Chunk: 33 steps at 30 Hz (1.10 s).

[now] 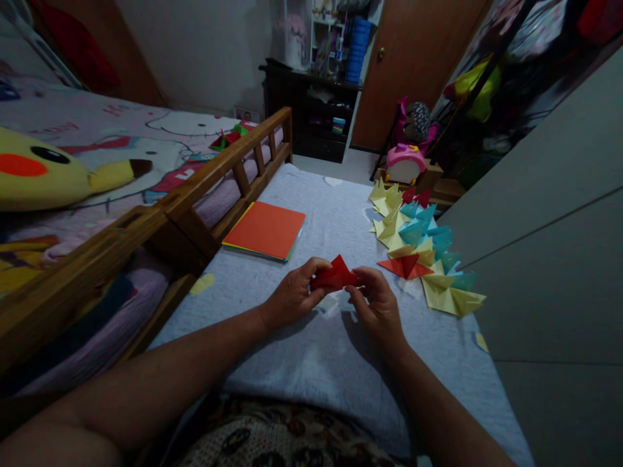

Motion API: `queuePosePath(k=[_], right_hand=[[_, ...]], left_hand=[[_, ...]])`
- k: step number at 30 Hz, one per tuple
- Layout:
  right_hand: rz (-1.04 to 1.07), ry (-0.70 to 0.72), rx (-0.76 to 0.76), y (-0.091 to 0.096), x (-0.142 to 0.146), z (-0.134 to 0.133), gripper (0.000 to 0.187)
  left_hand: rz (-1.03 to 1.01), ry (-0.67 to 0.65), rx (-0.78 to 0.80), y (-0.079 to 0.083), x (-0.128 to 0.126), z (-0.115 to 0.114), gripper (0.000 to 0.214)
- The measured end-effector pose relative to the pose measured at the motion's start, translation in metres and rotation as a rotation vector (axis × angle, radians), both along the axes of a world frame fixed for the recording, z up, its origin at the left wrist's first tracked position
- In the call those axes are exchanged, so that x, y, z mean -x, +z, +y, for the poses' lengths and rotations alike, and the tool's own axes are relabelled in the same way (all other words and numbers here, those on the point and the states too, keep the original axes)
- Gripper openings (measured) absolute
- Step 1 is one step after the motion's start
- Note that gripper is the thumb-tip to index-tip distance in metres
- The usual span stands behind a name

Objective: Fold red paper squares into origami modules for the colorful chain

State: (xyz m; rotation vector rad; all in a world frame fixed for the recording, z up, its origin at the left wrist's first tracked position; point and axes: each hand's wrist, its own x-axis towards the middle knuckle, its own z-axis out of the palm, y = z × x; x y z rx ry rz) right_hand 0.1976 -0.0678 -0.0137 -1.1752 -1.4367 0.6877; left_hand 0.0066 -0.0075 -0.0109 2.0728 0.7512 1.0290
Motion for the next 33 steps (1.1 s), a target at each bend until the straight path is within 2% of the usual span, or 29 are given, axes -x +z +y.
queuePosePath(k=[5, 9, 13, 16, 19, 22, 27, 33], right_hand=[[-0.081, 0.041, -0.094, 0.012, 0.000, -0.002, 0.028], [-0.095, 0.055, -0.130, 0.016, 0.001, -0.003, 0.026], [-0.062, 0.039, -0.103, 0.014, 0.001, -0.004, 0.026], [-0.028, -0.068, -0.071, 0.010, 0.001, -0.003, 0.024], [-0.024, -0.159, -0.020, 0.008, 0.000, -0.001, 0.011], [-0.025, -0.159, 0.018, 0.008, -0.002, -0.001, 0.004], [-0.035, -0.115, 0.011, 0.007, -0.002, -0.002, 0.008], [0.024, -0.160, 0.019, 0.003, -0.003, -0.002, 0.012]], left_hand=[[-0.058, 0.006, -0.054, -0.002, -0.002, 0.001, 0.033], [-0.065, -0.051, -0.103, 0.004, -0.002, 0.003, 0.016], [-0.068, -0.090, -0.113, 0.008, 0.000, 0.004, 0.016], [-0.070, -0.057, -0.118, 0.009, 0.001, 0.004, 0.017], [-0.059, -0.013, -0.121, 0.009, 0.002, 0.004, 0.016], [-0.050, 0.007, -0.122, 0.010, 0.003, 0.004, 0.017], [-0.053, -0.008, -0.154, 0.011, 0.001, 0.003, 0.021], [-0.034, -0.027, -0.161, 0.011, 0.003, 0.003, 0.027]])
